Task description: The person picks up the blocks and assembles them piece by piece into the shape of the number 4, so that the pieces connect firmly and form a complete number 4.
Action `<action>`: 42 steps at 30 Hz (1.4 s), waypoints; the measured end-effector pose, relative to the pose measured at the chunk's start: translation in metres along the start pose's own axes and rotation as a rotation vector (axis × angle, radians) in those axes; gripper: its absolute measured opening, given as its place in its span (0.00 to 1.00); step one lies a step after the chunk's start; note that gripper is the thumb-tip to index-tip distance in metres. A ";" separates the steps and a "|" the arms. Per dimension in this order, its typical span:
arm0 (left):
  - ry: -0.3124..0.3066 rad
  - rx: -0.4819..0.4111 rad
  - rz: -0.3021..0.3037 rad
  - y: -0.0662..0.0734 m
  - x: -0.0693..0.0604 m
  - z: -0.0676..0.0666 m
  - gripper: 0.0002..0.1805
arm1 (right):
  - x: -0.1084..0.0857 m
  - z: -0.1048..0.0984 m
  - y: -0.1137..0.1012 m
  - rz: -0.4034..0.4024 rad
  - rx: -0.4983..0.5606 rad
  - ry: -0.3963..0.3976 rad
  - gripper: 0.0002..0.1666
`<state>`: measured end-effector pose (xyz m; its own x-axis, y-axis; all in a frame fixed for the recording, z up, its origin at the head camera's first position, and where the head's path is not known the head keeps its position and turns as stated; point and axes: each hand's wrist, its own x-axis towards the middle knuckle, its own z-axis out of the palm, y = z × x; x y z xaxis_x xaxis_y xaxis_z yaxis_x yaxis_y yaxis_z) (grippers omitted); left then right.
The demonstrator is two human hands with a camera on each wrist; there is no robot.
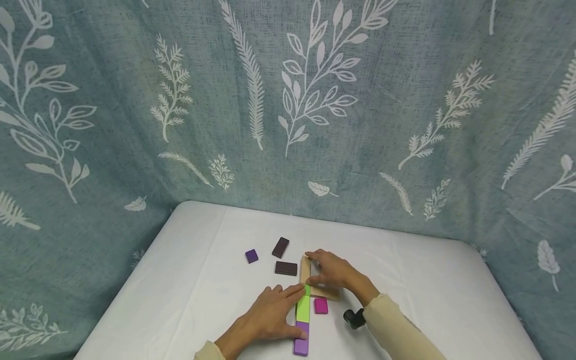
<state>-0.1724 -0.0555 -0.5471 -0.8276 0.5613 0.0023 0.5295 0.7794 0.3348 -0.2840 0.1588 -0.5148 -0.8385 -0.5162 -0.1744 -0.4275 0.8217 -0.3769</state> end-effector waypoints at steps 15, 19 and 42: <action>0.005 0.015 0.005 -0.001 0.001 0.002 0.55 | -0.043 0.025 0.001 -0.116 0.038 0.250 0.39; 0.002 0.018 0.006 -0.001 0.001 0.002 0.55 | -0.057 0.031 0.001 -0.146 0.045 0.238 0.40; 0.026 0.023 0.032 -0.001 -0.001 0.001 0.45 | -0.073 0.047 -0.005 -0.231 -0.046 0.139 0.86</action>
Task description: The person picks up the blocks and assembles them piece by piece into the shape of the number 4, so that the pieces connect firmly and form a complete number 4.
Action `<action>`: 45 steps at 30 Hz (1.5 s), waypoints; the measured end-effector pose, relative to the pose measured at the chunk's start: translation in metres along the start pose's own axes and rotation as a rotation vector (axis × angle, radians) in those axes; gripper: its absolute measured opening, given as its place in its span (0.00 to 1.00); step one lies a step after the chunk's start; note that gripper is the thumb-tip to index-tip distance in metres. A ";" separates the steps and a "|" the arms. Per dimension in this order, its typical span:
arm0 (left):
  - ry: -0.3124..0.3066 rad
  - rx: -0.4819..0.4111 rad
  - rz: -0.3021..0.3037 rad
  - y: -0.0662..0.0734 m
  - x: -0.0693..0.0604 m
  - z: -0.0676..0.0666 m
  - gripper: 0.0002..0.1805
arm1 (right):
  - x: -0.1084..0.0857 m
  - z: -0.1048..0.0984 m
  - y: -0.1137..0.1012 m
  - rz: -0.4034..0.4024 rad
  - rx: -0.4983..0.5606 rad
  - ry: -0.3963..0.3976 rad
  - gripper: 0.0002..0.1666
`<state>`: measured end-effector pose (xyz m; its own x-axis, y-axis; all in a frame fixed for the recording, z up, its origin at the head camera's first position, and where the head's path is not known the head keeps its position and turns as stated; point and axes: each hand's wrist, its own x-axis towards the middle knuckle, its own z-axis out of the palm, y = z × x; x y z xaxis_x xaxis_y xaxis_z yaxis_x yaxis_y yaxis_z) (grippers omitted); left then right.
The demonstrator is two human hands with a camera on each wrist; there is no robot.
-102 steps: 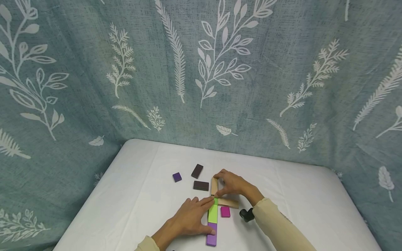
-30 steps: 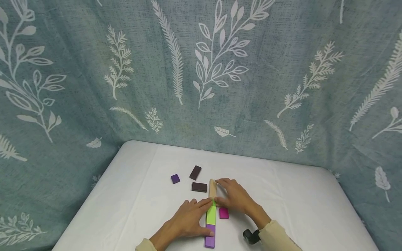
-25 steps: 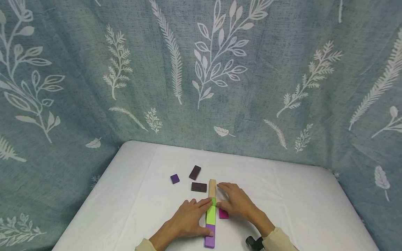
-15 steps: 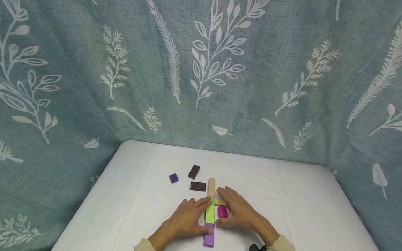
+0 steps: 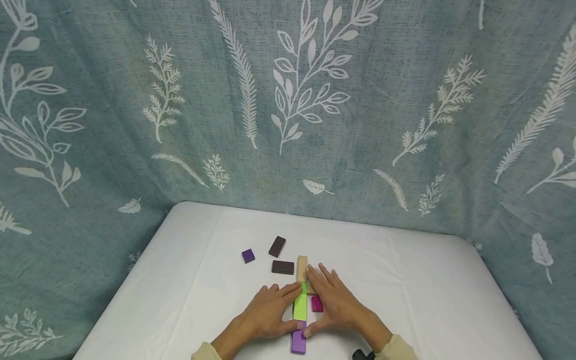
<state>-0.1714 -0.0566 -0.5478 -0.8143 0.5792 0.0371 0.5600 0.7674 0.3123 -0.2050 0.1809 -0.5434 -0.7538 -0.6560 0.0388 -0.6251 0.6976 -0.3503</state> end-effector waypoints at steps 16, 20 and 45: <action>0.011 0.023 0.010 -0.003 0.002 0.002 0.46 | 0.005 0.003 -0.002 -0.006 -0.036 -0.025 0.82; 0.003 0.000 0.001 -0.002 0.002 0.000 0.44 | 0.006 0.003 -0.002 -0.002 -0.039 -0.029 0.82; -0.012 -0.026 -0.012 0.000 0.006 -0.003 0.42 | 0.004 0.000 -0.003 0.029 -0.062 -0.060 0.83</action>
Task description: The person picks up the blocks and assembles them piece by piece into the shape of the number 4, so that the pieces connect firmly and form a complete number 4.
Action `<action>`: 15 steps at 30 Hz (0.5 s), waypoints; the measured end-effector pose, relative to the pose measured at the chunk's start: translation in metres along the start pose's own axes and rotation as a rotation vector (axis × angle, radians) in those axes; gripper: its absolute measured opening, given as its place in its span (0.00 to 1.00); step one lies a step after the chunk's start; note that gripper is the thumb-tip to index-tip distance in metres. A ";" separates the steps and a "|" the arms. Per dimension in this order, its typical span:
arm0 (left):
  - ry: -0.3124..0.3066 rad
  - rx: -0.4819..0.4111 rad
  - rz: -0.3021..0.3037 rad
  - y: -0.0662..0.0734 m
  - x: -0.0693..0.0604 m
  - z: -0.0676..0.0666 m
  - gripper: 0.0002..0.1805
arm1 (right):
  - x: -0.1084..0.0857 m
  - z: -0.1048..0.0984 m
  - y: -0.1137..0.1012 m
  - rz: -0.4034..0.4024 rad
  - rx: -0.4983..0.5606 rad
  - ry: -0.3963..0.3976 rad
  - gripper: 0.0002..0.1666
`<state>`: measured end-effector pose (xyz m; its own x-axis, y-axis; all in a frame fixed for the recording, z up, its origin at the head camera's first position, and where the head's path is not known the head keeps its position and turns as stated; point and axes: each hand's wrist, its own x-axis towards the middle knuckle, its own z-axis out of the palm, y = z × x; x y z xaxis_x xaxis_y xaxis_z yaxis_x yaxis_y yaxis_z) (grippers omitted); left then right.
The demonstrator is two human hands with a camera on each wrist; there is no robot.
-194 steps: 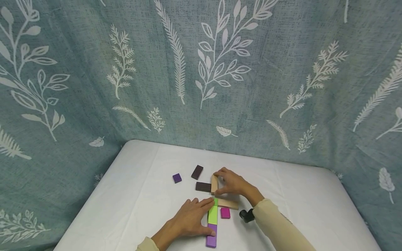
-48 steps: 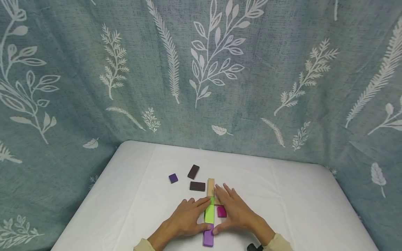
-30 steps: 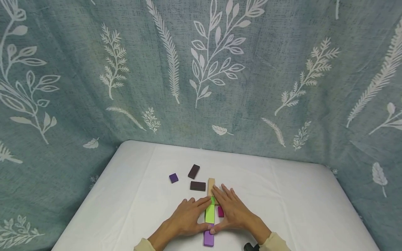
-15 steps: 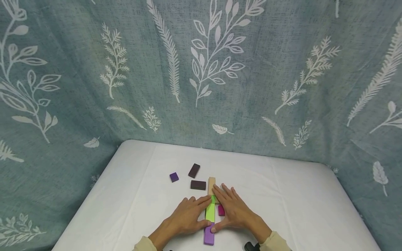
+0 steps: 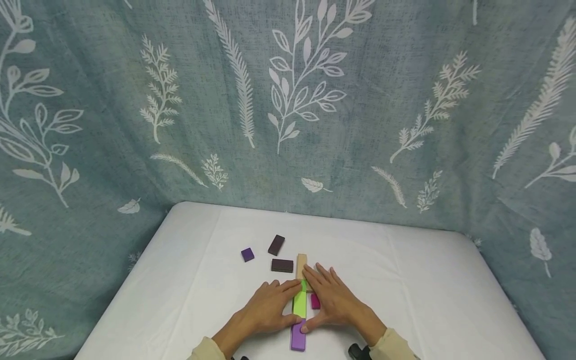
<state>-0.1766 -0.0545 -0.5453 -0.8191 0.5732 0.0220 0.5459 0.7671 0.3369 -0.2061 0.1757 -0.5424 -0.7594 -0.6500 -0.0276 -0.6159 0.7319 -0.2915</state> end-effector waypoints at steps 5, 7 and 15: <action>0.029 0.025 0.019 0.000 0.001 0.000 0.42 | 0.002 -0.001 -0.002 0.015 -0.027 -0.012 0.84; 0.040 0.026 0.026 -0.001 0.001 0.000 0.42 | 0.002 -0.002 -0.002 0.022 -0.037 -0.018 0.84; 0.075 -0.060 0.029 -0.009 0.003 0.002 0.41 | 0.003 -0.004 -0.003 0.031 -0.056 -0.022 0.84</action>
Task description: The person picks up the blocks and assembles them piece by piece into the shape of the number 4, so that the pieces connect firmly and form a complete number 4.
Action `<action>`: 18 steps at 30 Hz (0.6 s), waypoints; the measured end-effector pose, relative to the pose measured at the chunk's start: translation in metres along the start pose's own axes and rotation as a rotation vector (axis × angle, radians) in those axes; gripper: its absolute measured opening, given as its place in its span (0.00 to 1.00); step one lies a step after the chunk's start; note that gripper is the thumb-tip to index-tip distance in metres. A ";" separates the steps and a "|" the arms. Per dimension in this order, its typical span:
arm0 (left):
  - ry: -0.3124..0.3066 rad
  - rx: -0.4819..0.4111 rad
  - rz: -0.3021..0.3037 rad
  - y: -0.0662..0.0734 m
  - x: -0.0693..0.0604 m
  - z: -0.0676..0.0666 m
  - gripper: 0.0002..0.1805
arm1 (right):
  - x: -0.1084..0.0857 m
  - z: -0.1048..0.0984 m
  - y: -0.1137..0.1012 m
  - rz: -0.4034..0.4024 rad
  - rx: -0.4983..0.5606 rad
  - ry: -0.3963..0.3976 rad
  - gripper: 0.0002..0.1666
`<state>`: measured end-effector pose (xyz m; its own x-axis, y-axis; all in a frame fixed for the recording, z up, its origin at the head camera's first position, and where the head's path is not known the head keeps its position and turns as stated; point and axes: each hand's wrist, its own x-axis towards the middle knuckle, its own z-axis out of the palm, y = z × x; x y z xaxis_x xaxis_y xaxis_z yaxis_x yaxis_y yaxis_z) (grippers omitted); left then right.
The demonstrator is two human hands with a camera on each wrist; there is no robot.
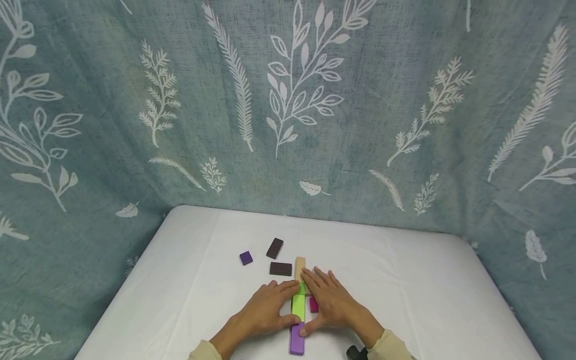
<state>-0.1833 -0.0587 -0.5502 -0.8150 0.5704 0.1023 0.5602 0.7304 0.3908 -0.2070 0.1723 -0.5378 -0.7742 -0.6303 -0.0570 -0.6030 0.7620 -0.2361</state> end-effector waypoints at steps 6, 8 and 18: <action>0.031 -0.034 -0.024 -0.013 0.007 -0.007 0.40 | 0.001 0.000 0.000 0.009 -0.012 -0.004 0.84; 0.059 -0.010 -0.035 -0.019 0.009 -0.010 0.39 | 0.001 -0.001 -0.001 0.012 -0.014 -0.006 0.84; 0.212 -0.010 -0.104 -0.041 0.025 -0.019 0.33 | 0.000 -0.001 -0.002 0.032 -0.029 -0.020 0.84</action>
<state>-0.2298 -0.0812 -0.5464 -0.8817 0.3999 0.2503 0.4710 0.7769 0.4179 -0.2059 0.1706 -0.5363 -0.7893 -0.6084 -0.0830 -0.5837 0.7854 -0.2060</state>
